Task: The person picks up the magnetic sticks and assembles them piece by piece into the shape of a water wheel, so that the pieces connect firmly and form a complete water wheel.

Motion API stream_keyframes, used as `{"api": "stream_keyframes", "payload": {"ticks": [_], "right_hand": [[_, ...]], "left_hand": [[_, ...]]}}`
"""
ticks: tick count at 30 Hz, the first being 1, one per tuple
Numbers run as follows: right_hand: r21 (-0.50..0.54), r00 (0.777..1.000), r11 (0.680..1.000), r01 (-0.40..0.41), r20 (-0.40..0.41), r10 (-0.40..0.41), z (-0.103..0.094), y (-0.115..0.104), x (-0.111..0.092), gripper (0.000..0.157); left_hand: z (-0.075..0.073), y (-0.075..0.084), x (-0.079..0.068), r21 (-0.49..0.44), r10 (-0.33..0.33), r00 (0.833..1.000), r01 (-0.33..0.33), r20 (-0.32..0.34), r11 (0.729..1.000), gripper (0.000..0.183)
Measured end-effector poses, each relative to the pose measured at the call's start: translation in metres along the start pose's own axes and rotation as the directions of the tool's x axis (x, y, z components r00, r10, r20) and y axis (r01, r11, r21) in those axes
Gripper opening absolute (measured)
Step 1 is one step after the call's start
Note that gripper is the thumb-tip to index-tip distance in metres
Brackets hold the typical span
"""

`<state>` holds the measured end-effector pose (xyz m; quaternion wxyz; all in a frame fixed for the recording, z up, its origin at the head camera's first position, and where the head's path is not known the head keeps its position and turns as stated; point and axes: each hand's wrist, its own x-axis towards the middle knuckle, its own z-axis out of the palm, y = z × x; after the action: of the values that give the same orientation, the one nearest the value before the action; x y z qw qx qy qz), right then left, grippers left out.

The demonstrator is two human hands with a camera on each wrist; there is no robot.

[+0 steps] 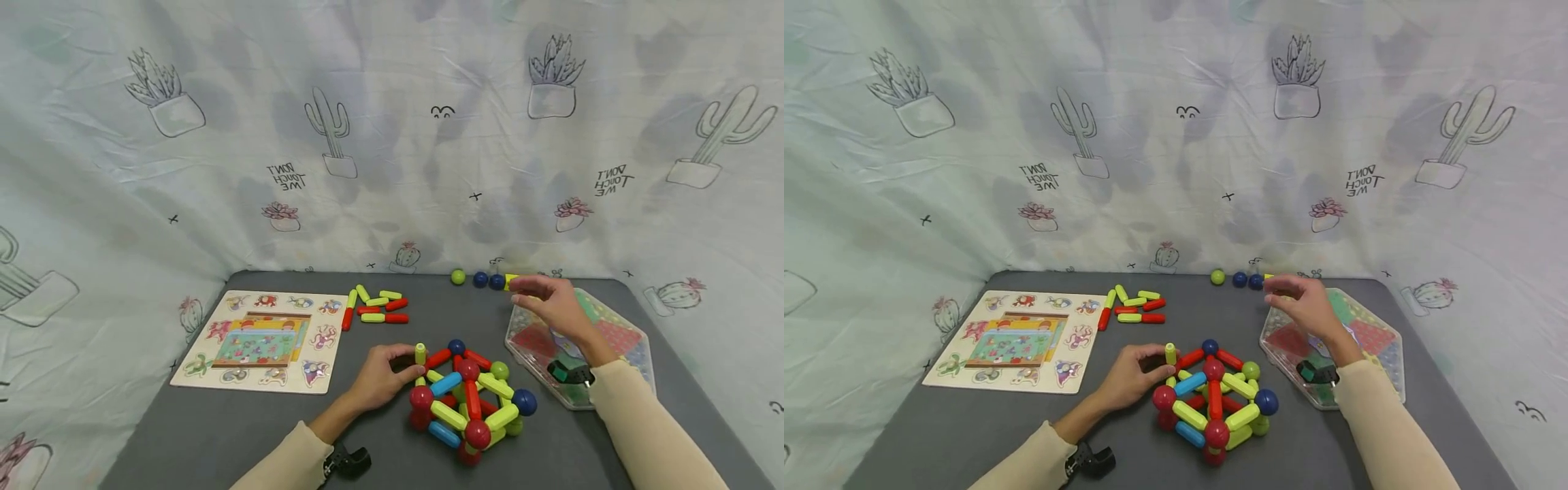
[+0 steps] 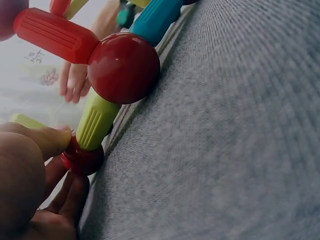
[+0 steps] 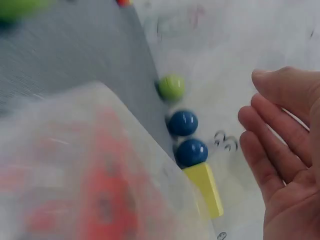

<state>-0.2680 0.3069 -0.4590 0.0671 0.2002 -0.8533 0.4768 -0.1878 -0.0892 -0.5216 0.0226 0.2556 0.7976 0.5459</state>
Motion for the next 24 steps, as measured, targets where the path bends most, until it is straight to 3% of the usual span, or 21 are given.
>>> {"api": "stream_keyframes", "payload": {"ticks": [7,14,18,22,24], "right_hand": [[-0.126,0.995,0.988,-0.090,0.021,0.093,-0.004,0.023,0.052,0.041],[-0.289,0.986,0.951,-0.114,0.081,0.143,0.002,0.031,0.076,0.040],[-0.424,0.989,0.906,0.009,0.138,0.055,0.012,0.033,0.079,0.035],[-0.531,0.980,0.830,0.169,0.176,-0.087,0.020,0.031,0.074,0.029],[-0.537,0.978,0.821,0.192,0.171,-0.117,0.023,0.025,0.070,0.029]], "left_hand": [[-0.001,0.000,0.001,-0.004,-0.015,1.000,0.015,0.010,1.000,0.028],[0.001,-0.002,0.000,-0.031,-0.004,1.000,0.004,0.011,1.000,0.027],[0.002,-0.001,0.000,-0.032,-0.004,1.000,0.005,0.013,0.999,0.026],[0.000,-0.001,0.001,-0.034,-0.004,1.000,0.005,0.017,0.999,0.025],[0.000,-0.002,0.001,-0.033,-0.003,1.000,0.004,0.017,0.999,0.026]]}}
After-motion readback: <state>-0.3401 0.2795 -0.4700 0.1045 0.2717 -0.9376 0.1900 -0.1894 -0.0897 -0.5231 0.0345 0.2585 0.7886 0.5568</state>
